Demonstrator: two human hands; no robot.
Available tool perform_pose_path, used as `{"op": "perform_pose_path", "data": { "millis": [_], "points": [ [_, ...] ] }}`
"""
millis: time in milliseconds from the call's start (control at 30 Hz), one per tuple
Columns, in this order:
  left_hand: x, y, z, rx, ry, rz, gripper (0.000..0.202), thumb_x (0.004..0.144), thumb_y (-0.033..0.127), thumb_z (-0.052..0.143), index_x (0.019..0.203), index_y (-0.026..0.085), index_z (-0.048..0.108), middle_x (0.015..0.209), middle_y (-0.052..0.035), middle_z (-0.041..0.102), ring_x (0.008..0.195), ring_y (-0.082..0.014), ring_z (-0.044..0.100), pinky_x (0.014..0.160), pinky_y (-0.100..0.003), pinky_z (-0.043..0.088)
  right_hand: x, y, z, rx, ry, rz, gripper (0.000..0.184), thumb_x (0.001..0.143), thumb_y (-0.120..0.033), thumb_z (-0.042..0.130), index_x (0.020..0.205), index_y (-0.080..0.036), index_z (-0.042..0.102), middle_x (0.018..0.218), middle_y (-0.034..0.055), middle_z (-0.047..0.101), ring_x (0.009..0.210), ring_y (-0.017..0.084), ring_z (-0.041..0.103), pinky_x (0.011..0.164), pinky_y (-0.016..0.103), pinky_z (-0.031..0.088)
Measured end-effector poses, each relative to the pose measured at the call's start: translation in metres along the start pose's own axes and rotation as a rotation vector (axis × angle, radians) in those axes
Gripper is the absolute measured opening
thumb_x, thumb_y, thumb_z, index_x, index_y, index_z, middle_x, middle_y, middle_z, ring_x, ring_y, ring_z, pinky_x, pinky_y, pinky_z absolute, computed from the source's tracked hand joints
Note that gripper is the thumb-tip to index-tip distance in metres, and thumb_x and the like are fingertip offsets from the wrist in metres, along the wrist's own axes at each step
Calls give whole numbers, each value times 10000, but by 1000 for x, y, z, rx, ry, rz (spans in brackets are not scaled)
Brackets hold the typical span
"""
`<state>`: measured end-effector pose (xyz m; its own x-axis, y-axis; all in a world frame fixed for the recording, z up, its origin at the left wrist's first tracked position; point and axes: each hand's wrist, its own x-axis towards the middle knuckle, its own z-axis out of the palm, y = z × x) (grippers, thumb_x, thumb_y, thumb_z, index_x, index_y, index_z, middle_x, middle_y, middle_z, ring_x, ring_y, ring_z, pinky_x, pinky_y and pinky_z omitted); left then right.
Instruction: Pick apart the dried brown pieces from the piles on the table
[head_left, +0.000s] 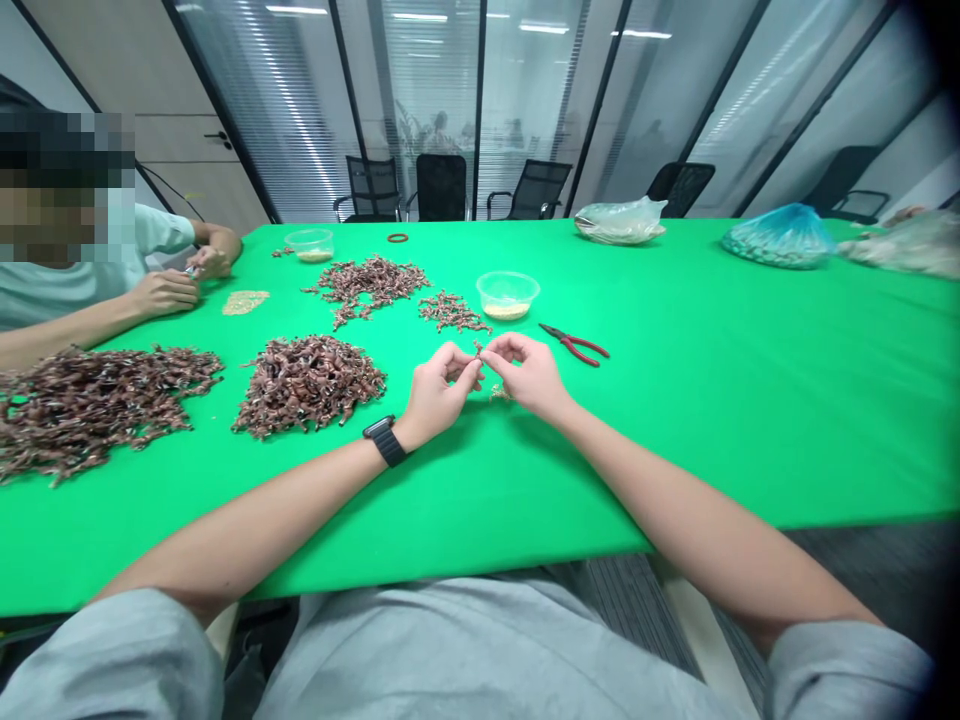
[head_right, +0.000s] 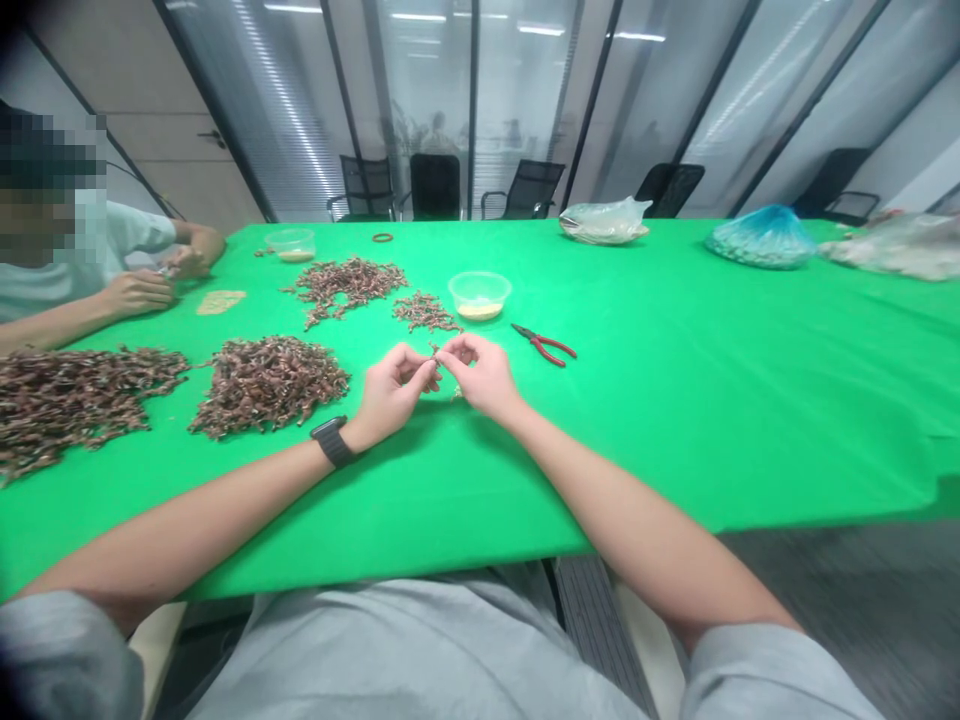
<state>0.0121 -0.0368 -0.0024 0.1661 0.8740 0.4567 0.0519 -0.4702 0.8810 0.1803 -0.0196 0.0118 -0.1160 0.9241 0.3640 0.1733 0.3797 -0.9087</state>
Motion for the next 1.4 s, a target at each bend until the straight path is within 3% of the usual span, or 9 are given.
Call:
{"op": "perform_pose_path", "data": {
  "millis": [100, 200, 633, 733, 867, 1067, 1200, 1300, 1400],
  "points": [
    [1, -2, 1, -67, -6, -4, 296, 898, 441, 680, 881, 167, 571, 781, -43, 712, 651, -130, 670, 629, -242, 516, 2, 5, -5, -361, -17, -404, 150, 936, -327, 614, 893, -188, 649, 813, 35, 602, 712, 153, 516, 670, 290, 434],
    [2, -3, 1, -86, -7, 7, 317, 893, 456, 685, 872, 165, 559, 756, -37, 710, 637, -126, 671, 614, -240, 529, 3, 7, -8, -525, -60, -560, 148, 993, -282, 518, 948, -186, 621, 874, 57, 614, 743, 166, 538, 697, 299, 430],
    [-1, -7, 1, -32, 3, 41, 297, 923, 449, 647, 898, 160, 585, 755, -42, 719, 659, -135, 691, 630, -248, 561, 1, 7, -3, -686, -36, -556, 175, 1026, -270, 445, 942, -179, 569, 933, 94, 629, 831, 203, 581, 729, 309, 428],
    [-1, -5, 0, 60, 6, 76, 271, 937, 429, 632, 901, 164, 587, 776, -42, 723, 687, -143, 709, 646, -248, 558, 0, 6, 5, -513, 28, -433, 173, 993, -272, 498, 853, -190, 559, 798, 48, 603, 752, 184, 560, 701, 304, 423],
    [-1, -1, -1, 235, 18, 164, 211, 950, 372, 622, 881, 175, 587, 802, -31, 729, 712, -135, 715, 666, -234, 541, -4, 1, 16, -197, 55, -90, 212, 948, -350, 549, 802, -196, 560, 692, 4, 570, 597, 140, 511, 572, 281, 404],
    [-1, 1, -2, 439, -7, 264, 160, 974, 324, 582, 881, 193, 579, 826, -18, 736, 730, -125, 702, 687, -230, 518, -2, -13, 11, 315, -69, 454, 359, 752, -497, 760, 768, -190, 576, 562, -67, 416, 473, 79, 338, 407, 214, 296],
    [-1, 1, -1, 432, -12, 258, 155, 973, 324, 585, 885, 196, 577, 836, -19, 740, 743, -128, 706, 694, -232, 516, 0, -17, 3, 509, -172, 588, 382, 656, -431, 840, 782, -173, 588, 594, -70, 405, 507, 63, 315, 410, 179, 229],
    [0, 1, -1, 321, 7, 166, 198, 961, 357, 603, 863, 189, 566, 800, -26, 735, 711, -134, 713, 652, -229, 520, -1, -11, 3, 305, -87, 431, 324, 753, -463, 766, 792, -187, 601, 610, -45, 461, 520, 93, 376, 444, 216, 309],
    [0, 0, 0, 201, 12, 82, 240, 947, 394, 619, 856, 180, 561, 801, -43, 738, 688, -142, 715, 622, -233, 531, -1, -2, 2, -101, 13, -49, 172, 868, -350, 670, 812, -194, 622, 751, 19, 605, 682, 149, 530, 616, 275, 435]
  ]
}}
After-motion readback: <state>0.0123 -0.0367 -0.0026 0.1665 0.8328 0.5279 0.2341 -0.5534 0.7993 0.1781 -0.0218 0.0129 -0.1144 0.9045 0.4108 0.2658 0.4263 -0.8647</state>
